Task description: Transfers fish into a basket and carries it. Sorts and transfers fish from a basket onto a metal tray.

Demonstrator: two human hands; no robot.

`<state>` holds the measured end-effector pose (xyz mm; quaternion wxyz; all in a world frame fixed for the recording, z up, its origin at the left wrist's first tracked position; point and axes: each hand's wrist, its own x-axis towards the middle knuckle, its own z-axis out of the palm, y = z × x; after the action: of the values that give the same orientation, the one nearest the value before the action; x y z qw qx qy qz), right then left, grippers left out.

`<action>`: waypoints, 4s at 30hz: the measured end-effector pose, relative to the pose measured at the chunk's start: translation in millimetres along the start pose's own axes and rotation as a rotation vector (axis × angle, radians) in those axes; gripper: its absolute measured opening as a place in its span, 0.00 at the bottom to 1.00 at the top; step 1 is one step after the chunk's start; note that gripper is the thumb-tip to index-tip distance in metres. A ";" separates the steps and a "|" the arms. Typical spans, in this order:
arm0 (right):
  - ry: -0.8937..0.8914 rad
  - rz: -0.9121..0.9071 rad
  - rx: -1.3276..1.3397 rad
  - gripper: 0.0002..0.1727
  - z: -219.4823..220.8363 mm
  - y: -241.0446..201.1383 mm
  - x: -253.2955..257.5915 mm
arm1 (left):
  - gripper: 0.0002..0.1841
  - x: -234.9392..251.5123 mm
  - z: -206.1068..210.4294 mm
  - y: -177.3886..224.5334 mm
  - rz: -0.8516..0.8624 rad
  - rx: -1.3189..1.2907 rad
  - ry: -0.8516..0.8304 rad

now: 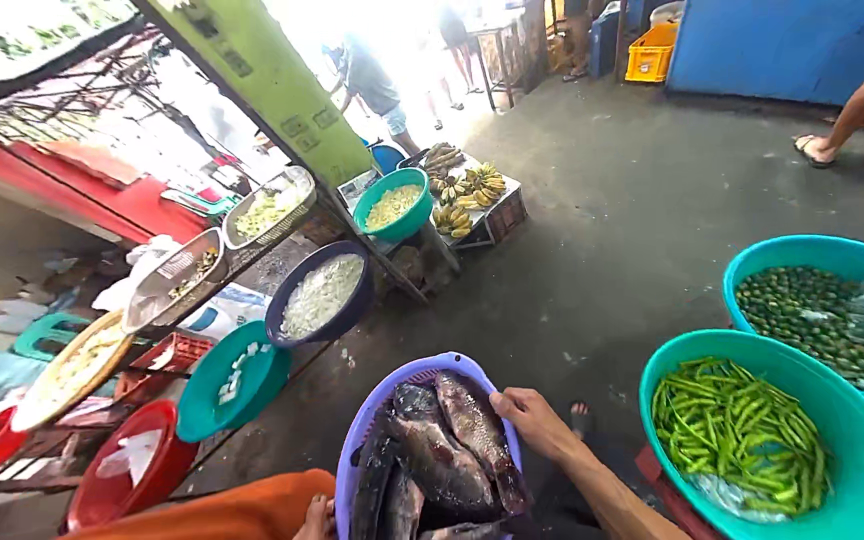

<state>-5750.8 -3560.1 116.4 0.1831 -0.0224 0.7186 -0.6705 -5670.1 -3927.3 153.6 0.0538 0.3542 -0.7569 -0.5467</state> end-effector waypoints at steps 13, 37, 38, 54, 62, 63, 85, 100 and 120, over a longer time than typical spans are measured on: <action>0.097 -0.003 -0.011 0.36 -307.5 -90.3 350.3 | 0.29 236.9 365.0 247.0 -0.005 -0.036 -0.051; 0.122 -0.013 -0.054 0.35 -869.9 -218.7 1016.9 | 0.28 651.9 1031.8 662.2 0.035 -0.079 -0.054; 0.098 -0.016 -0.060 0.36 -889.9 -227.7 1050.0 | 0.28 669.4 1052.4 676.1 0.032 -0.084 -0.037; -0.063 0.014 -0.030 0.33 -1054.1 -331.1 1571.9 | 0.30 1003.4 1303.1 899.5 -0.134 -0.113 0.151; -0.176 0.028 -0.102 0.33 -1088.2 -386.2 1827.3 | 0.31 1192.4 1386.7 999.9 -0.162 -0.191 0.275; -0.208 0.026 -0.103 0.34 -1090.0 -390.7 1864.5 | 0.31 1220.4 1395.6 1013.0 -0.164 -0.183 0.294; -0.230 0.000 -0.085 0.34 -1018.0 -554.7 2575.2 | 0.25 1851.8 1497.5 1281.3 -0.143 -0.234 0.313; -0.420 -0.151 -0.175 0.36 -873.1 -562.7 3049.5 | 0.28 2279.6 1524.9 1293.1 -0.135 -0.513 0.406; -1.491 -0.075 -0.369 0.34 -239.1 -663.7 3340.9 | 0.28 2502.7 1260.0 1262.2 -0.385 -0.740 1.395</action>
<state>-9076.1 -4325.8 -9.3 0.5896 -0.5233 0.5041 -0.3529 -8723.3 -4230.5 -18.9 0.5316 0.6966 -0.2453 -0.4147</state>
